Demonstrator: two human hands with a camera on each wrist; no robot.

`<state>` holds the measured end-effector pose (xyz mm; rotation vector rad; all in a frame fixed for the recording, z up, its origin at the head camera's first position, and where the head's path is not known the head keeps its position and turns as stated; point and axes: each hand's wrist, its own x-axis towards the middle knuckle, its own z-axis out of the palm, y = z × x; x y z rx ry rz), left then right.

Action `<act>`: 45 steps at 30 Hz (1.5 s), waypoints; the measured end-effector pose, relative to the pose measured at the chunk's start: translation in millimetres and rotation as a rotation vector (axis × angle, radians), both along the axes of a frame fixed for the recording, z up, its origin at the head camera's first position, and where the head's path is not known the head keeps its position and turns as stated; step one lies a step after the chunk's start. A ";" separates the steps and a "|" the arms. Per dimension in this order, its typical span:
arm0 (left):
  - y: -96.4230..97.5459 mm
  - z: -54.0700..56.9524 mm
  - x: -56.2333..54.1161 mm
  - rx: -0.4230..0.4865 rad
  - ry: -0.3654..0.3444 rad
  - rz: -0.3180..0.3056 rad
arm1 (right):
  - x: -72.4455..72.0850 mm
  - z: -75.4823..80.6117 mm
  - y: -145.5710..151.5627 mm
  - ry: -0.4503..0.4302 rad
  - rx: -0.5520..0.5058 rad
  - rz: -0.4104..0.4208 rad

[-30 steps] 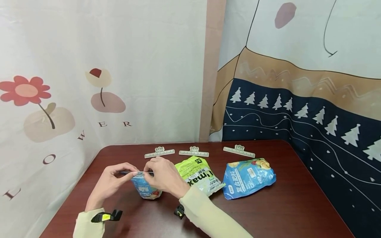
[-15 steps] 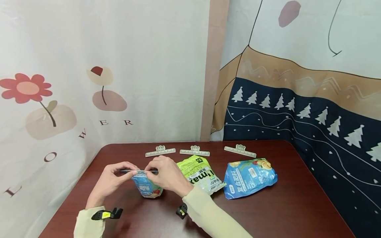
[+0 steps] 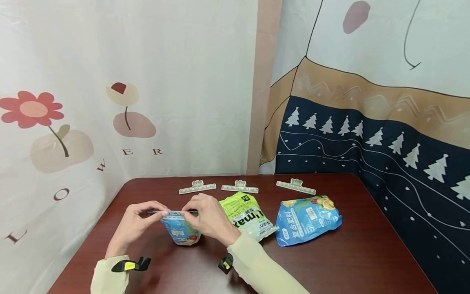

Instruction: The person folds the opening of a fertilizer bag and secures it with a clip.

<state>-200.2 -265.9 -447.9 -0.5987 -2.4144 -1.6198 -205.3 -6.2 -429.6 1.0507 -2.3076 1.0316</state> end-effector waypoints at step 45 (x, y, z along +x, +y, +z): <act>-19.9 -0.9 1.5 -0.053 -0.045 0.139 | -3.1 -9.3 26.1 -0.044 -0.137 0.053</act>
